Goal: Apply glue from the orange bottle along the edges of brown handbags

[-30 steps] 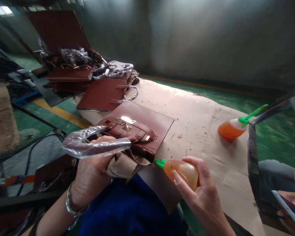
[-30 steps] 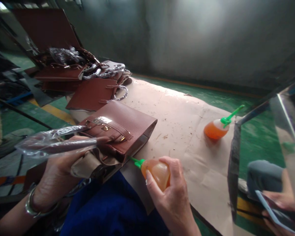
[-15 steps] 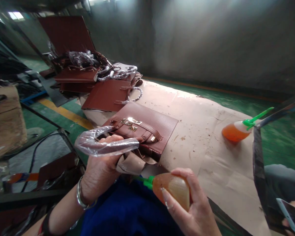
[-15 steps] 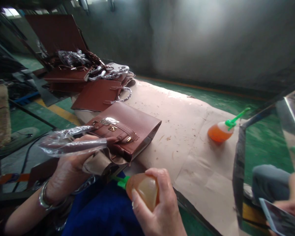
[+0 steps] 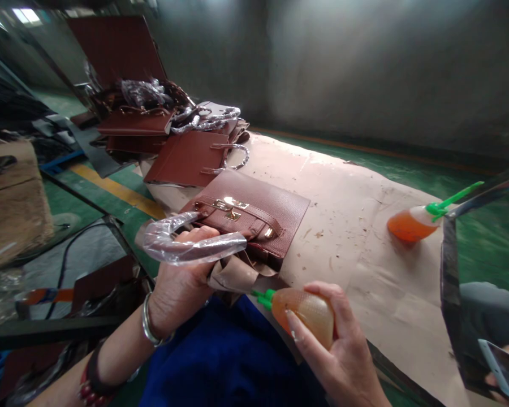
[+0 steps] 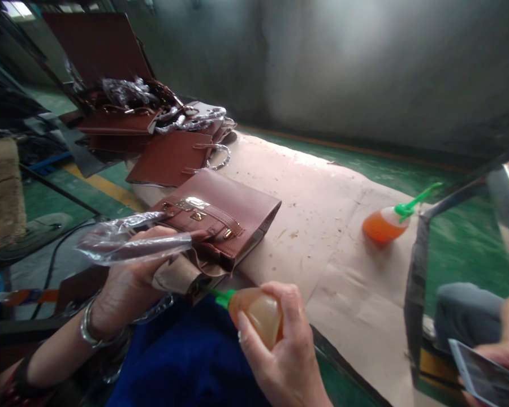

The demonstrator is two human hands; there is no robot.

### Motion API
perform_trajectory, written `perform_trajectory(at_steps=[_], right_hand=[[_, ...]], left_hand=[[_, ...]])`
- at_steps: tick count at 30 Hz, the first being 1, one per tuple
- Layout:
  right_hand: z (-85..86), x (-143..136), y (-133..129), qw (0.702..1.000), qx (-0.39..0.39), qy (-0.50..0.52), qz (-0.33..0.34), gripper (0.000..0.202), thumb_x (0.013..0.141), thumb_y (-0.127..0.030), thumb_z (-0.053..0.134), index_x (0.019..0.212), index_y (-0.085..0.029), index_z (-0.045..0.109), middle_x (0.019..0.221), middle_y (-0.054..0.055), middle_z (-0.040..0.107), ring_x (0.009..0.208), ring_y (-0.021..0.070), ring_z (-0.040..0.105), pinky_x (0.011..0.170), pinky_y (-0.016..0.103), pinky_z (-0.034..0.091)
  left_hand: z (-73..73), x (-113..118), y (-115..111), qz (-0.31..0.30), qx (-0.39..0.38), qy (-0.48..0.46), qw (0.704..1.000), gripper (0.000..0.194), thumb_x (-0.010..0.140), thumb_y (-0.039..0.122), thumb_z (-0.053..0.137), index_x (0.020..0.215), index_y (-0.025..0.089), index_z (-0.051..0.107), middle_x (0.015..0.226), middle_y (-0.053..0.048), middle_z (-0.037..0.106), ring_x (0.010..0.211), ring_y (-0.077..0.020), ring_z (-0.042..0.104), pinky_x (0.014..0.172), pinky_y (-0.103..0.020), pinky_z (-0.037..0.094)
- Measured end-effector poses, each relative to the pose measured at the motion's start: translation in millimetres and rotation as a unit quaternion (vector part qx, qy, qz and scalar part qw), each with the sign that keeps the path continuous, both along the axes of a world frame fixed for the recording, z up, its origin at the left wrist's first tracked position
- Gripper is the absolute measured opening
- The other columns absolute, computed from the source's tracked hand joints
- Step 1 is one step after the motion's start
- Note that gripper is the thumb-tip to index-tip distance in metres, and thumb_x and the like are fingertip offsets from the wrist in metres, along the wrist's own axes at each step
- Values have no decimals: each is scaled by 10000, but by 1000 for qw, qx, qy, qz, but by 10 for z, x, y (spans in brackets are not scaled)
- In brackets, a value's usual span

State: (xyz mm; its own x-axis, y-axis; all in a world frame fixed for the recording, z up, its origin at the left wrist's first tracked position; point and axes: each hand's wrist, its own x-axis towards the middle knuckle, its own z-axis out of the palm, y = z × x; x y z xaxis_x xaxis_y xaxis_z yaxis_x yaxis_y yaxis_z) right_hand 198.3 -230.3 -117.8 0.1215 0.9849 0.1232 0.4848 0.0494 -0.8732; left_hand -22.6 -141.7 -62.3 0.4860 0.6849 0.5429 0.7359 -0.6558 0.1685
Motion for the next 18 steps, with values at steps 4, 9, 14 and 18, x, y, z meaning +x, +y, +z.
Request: perform_trajectory(at_steps=[4,9,14,18], right_hand=[[-36,140,77,997,25,-40,-64,289,812,-404,619,1039,-254,522,953,24,554,787,186,590,692,310,503],[-3,120,64,998,33,-45,-43,271,813,-392,618,1031,-262,524,925,13,554,769,180,589,700,306,501],[16,25,35,1000,-3,13,-11,266,813,-386,607,1033,-265,518,900,1,582,724,171,600,648,283,503],[-6,68,78,999,18,-32,-33,276,808,-379,623,1032,-256,519,915,12,563,723,168,586,609,275,488]], left_hand=[[0,2,4,2,2,9,1000,268,846,274,556,1085,215,663,867,-68,657,799,-230,617,698,-382,520],[-10,-4,9,-4,-3,6,1000,251,848,242,549,1065,200,668,878,-66,649,812,-216,604,710,-361,512],[-12,4,3,4,-7,2,1000,287,842,230,563,1111,197,659,893,-71,643,818,-226,597,728,-369,500],[-21,-2,-3,3,-4,14,1000,293,855,256,539,1107,180,667,862,-97,641,781,-253,597,679,-407,497]])
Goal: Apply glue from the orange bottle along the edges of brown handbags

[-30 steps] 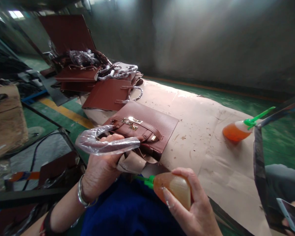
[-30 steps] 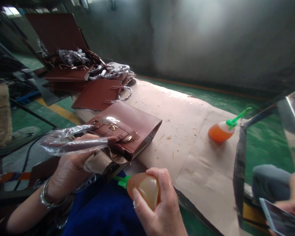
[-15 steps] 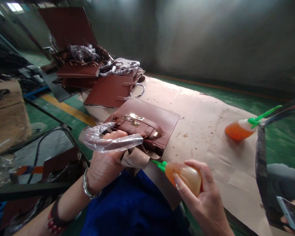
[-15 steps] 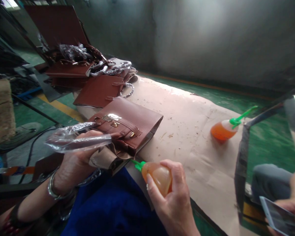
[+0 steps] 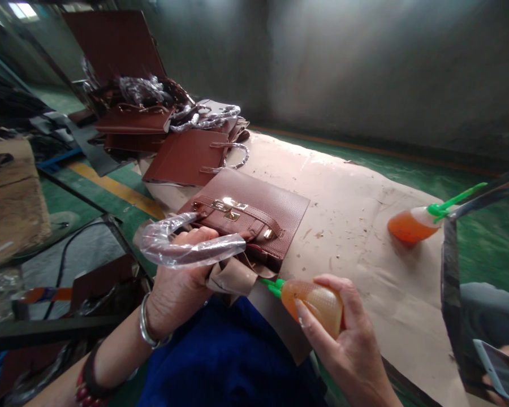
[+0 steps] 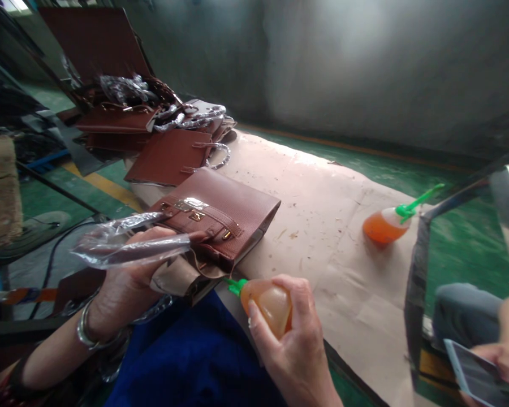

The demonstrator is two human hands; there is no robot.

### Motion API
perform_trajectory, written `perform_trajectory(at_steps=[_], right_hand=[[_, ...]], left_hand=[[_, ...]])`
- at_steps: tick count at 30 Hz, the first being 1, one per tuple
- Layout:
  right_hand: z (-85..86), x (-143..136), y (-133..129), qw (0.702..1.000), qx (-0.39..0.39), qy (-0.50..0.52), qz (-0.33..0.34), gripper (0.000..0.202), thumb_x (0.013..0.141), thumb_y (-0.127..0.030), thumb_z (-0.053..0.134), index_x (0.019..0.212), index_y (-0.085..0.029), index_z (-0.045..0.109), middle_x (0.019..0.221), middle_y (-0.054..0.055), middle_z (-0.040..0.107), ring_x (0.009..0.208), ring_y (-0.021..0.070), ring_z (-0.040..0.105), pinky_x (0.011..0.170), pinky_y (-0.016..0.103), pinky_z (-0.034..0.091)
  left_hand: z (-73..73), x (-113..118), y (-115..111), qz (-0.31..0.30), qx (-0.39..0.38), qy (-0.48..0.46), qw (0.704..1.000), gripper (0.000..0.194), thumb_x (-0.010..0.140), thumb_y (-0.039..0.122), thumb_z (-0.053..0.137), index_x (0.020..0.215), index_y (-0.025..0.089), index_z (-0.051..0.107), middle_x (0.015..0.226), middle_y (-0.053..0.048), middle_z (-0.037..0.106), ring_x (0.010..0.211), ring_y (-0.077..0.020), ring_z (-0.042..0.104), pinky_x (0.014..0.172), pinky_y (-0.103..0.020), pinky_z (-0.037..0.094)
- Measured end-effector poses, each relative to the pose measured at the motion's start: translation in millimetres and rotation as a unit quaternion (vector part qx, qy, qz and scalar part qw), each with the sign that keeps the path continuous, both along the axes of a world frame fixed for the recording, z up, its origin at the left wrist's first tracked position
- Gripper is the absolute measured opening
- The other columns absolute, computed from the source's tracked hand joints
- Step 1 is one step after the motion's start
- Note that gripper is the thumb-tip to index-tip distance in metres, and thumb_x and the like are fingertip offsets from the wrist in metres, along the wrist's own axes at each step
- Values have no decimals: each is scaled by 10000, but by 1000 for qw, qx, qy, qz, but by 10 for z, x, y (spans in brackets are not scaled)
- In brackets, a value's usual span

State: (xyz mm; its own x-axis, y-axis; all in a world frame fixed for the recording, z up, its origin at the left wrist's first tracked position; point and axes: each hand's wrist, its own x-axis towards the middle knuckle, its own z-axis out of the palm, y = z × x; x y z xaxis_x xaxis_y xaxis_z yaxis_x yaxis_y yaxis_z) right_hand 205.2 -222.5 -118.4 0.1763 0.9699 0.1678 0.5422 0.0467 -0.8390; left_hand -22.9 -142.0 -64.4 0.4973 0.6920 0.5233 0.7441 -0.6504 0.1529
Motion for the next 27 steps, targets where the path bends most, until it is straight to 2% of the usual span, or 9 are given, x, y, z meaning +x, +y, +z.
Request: perform_trajectory(at_steps=[2,7,12,15,18,23,27], right_hand=[[12,-7,-14,1000,-9,3,2,272,817,-382,611,1038,-260,510,915,11,558,717,163,583,604,273,484],[58,-95,-87,996,-40,53,56,262,820,-376,587,1043,-268,500,897,-3,567,693,151,589,606,267,488],[-52,66,90,1000,5,2,-30,278,805,-391,623,1022,-245,527,912,30,568,770,192,597,630,300,503],[-100,170,188,997,39,-37,-53,292,797,-387,631,1030,-242,531,921,34,562,775,195,593,652,318,510],[-60,134,153,998,39,-43,-22,271,812,-381,620,1029,-251,521,913,22,563,746,178,595,642,300,514],[43,-71,-12,995,-50,51,71,263,837,-378,586,1052,-269,480,862,-12,592,679,149,619,612,260,528],[10,-71,1,994,-68,65,56,282,836,-406,583,1053,-253,490,877,5,609,678,160,626,591,264,523]], left_hand=[[-10,-6,2,0,7,9,1000,303,862,259,528,1126,183,656,860,-99,639,779,-256,596,660,-410,497],[-21,-9,13,-4,10,-1,1000,263,858,239,530,1089,216,654,867,-67,644,797,-226,601,672,-376,505],[11,7,-2,-7,2,-16,1000,264,860,245,524,1097,225,638,850,-61,630,781,-217,591,687,-368,507],[21,14,-7,5,-8,-17,1000,291,855,247,526,1129,231,625,886,-62,628,814,-230,594,724,-387,510],[21,19,6,8,-5,-17,1000,301,847,250,523,1130,246,627,896,-54,635,815,-230,598,726,-382,517],[2,3,33,0,-3,-1,1000,303,835,223,535,1123,255,621,877,-56,628,789,-222,589,709,-383,513],[3,-12,27,1,7,8,1000,304,835,205,536,1126,223,623,906,-70,618,809,-235,585,710,-397,506]])
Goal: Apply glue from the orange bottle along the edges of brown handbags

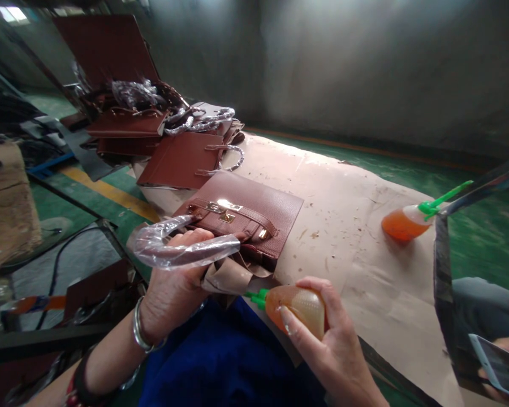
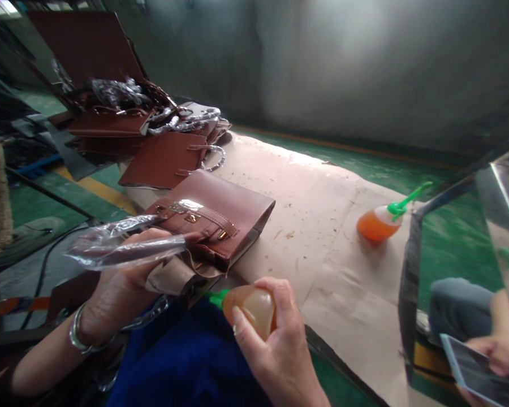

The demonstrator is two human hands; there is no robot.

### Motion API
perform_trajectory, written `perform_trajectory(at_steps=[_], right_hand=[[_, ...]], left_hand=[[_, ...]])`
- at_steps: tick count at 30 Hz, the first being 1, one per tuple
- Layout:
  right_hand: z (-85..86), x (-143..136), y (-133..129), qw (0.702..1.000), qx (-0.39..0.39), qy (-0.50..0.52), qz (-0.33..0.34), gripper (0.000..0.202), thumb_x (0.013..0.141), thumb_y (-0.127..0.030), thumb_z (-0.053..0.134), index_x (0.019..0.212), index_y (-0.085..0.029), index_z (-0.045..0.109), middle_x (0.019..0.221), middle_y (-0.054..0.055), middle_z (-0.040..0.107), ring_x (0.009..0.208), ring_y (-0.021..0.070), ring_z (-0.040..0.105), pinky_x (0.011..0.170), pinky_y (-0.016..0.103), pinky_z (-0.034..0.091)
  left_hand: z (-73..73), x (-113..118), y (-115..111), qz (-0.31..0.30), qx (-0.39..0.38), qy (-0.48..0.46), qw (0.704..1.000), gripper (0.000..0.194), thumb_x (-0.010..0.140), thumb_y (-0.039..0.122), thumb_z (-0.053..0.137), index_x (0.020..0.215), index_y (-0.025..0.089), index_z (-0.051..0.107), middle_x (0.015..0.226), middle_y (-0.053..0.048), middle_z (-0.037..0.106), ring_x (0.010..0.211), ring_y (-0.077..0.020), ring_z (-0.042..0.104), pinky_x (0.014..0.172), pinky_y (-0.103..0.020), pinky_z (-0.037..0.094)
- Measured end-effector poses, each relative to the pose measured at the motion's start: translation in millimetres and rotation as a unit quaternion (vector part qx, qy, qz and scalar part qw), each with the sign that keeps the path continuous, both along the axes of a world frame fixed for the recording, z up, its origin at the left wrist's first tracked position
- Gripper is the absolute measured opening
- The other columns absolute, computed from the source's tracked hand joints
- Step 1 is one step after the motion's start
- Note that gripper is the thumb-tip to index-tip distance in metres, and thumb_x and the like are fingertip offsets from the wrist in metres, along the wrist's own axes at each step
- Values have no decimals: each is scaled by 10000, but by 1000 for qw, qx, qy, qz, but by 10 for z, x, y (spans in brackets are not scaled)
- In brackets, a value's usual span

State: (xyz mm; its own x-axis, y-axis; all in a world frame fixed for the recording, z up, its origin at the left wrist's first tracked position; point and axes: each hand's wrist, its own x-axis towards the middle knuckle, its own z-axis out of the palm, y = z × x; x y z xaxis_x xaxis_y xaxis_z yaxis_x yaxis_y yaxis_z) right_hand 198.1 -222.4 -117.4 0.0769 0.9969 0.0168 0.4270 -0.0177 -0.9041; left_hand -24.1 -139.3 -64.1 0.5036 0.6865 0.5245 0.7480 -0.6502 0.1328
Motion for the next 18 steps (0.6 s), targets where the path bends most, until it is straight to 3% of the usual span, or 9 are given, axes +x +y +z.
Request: perform_trajectory(at_steps=[3,7,11,18], right_hand=[[-10,21,25,1000,3,-11,-11,300,815,-405,601,1052,-248,503,891,11,617,686,164,626,593,266,517],[112,-61,-10,997,-65,35,-1,285,787,-418,582,1010,-254,516,837,-12,614,669,158,616,593,267,499],[265,-128,-35,987,-136,66,-50,352,755,-486,581,998,-242,510,893,23,643,766,203,636,553,269,471],[340,-143,-59,981,-158,55,-100,419,733,-534,568,1019,-234,505,962,57,650,807,229,636,541,283,457]], left_hand=[[12,10,-4,-9,-13,-5,1000,288,843,199,526,1110,203,632,875,-72,617,804,-230,581,697,-384,505],[-9,12,10,-21,7,10,1000,305,865,239,518,1153,203,610,822,-62,604,750,-222,574,637,-370,496],[-45,-5,28,-13,32,20,999,346,862,208,509,1201,217,575,840,-52,603,758,-219,577,664,-374,503],[-71,14,12,-5,6,33,999,340,878,206,493,1207,215,578,813,-67,586,736,-236,556,652,-417,495]])
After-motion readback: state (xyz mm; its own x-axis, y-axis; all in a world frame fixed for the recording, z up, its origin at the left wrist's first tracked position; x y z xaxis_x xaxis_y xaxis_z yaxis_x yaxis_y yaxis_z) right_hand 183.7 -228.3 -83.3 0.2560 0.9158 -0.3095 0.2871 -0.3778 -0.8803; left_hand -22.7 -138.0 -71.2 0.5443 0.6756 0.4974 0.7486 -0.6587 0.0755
